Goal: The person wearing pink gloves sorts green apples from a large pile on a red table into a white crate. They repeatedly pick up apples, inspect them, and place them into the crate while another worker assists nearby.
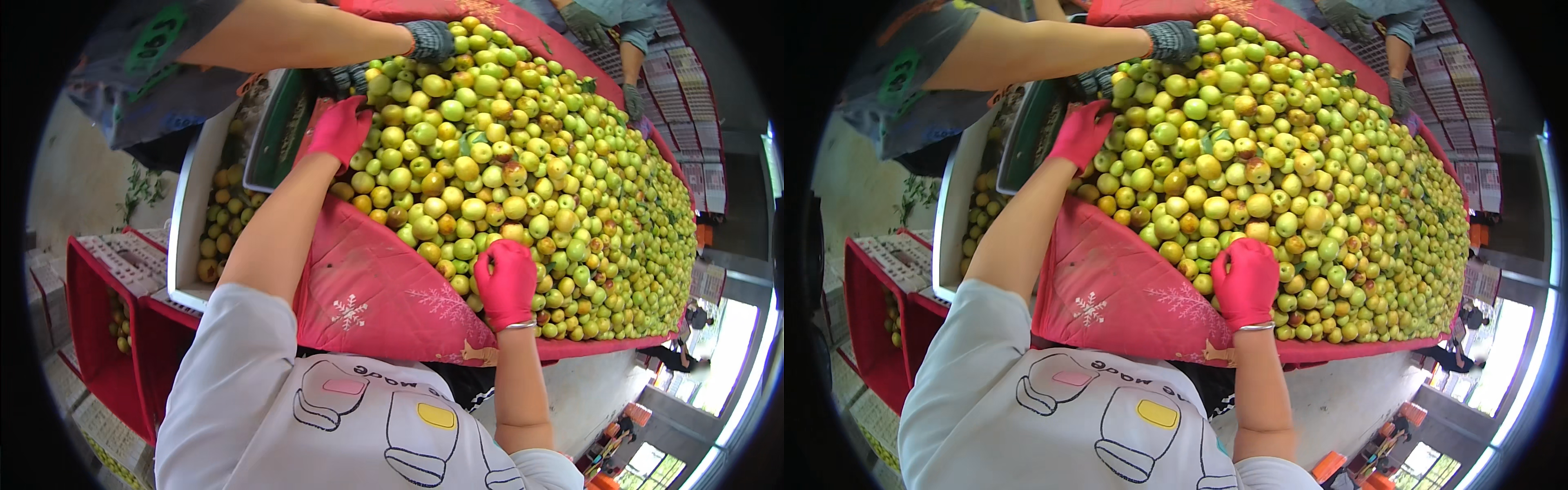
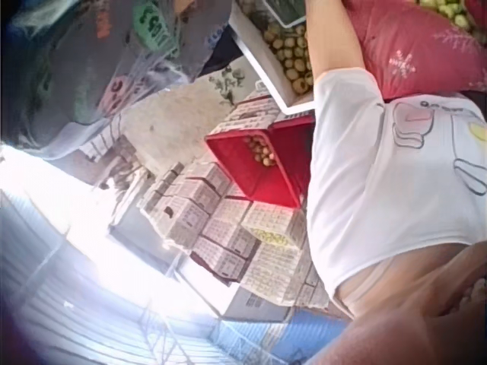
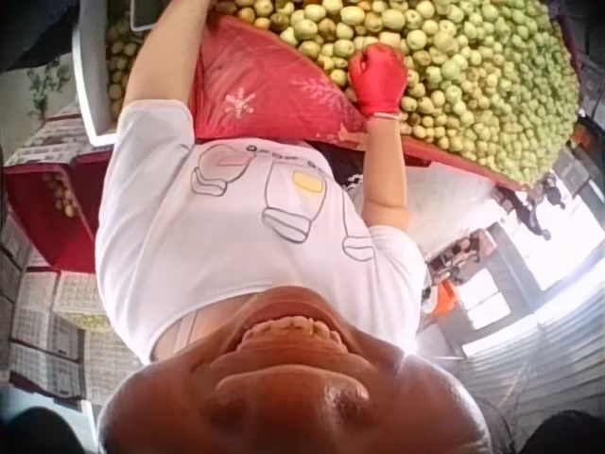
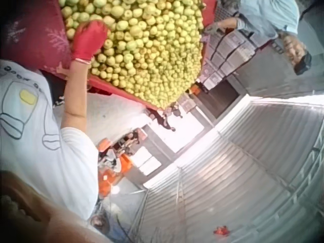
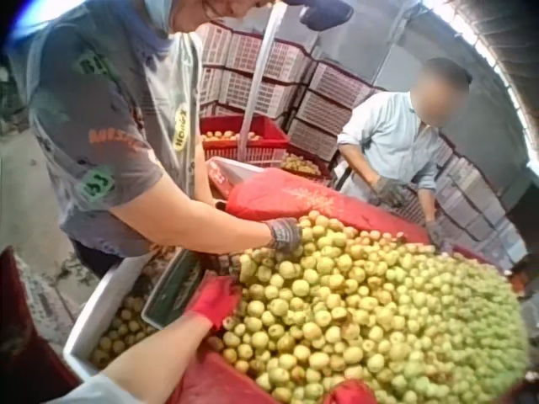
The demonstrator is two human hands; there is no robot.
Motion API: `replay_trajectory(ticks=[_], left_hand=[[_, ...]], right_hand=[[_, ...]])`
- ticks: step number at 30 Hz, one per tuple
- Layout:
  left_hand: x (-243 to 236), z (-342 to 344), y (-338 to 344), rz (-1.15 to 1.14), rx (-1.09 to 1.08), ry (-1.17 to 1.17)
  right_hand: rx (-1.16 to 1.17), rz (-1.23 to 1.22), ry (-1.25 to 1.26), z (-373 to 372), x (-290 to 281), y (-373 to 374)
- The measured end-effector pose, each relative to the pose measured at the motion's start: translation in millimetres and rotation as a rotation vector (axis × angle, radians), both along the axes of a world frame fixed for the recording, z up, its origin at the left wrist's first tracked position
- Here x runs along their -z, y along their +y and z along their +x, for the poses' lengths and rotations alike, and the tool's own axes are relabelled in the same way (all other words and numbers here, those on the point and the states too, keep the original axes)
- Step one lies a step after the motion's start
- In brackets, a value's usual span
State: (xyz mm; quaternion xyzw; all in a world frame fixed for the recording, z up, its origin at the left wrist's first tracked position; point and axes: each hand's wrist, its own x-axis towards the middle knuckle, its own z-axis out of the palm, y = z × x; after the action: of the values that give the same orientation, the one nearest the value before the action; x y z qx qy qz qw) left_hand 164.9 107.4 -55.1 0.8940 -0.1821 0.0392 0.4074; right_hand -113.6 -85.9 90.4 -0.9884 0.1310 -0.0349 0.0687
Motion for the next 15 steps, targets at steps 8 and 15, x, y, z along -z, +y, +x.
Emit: replay_trajectory(ticks=[8,15], left_hand=[[31,45,-53,-0.132,-0.115,0.432],[44,35,-64,-0.37,-0.073,0.407]], right_hand=[[0.179,0.007,-0.143,-57,6,-11],[0.198,0.132,-0.201,-42,22,11]])
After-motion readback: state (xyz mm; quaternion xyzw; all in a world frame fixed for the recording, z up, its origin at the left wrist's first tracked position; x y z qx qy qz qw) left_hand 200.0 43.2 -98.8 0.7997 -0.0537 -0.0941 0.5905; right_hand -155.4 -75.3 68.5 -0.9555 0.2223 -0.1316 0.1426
